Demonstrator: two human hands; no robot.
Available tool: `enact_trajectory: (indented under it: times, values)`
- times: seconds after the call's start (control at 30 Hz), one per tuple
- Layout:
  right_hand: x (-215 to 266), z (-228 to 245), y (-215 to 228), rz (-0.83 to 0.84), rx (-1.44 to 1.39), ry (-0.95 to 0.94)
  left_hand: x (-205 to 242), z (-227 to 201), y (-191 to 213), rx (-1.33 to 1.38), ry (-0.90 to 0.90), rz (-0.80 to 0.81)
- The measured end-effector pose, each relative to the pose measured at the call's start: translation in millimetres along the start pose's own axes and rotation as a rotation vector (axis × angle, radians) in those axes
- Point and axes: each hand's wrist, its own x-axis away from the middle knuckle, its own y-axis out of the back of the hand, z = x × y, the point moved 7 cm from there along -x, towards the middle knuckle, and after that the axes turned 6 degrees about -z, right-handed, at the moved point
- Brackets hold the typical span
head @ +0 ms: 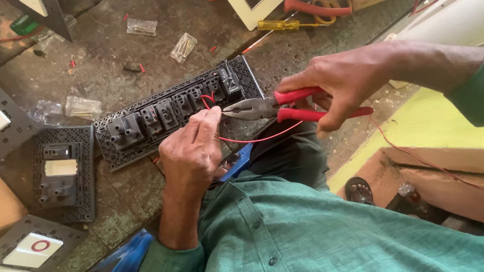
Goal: The person wires a switchboard by stripping red wires using pliers and inserting them into the terminals of electrical switches using a screwdriver.
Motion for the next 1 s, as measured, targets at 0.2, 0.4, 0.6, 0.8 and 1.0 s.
enact_trajectory:
  times: [0.2,0.4,0.6,0.8,1.0]
  values:
    - [-2.9,-32.2,-26.6,0.248,-0.448,0.027,-1.2,-3.5,2.0,0.012,-0.01,-0.021]
    - [0.8,-42.5,-21.9,0.271,-0.406,-0.092,-5.1,-4.8,3.8,0.022,-0.01,0.002]
    - [25.7,-27.3,-0.7,0.073,-0.436,0.156,-4.7,-3.2,3.2,0.049,0.055,-0.03]
    - [63.3,-56.8,18.0,-0.485,-0.011,-0.247,-9.2,-4.0,8.4,0.061,0.1,-0.116]
    - [43.5,-35.5,10.9,-0.805,0.584,-0.175,-12.2,-0.4,27.5,-0.033,0.112,-0.089]
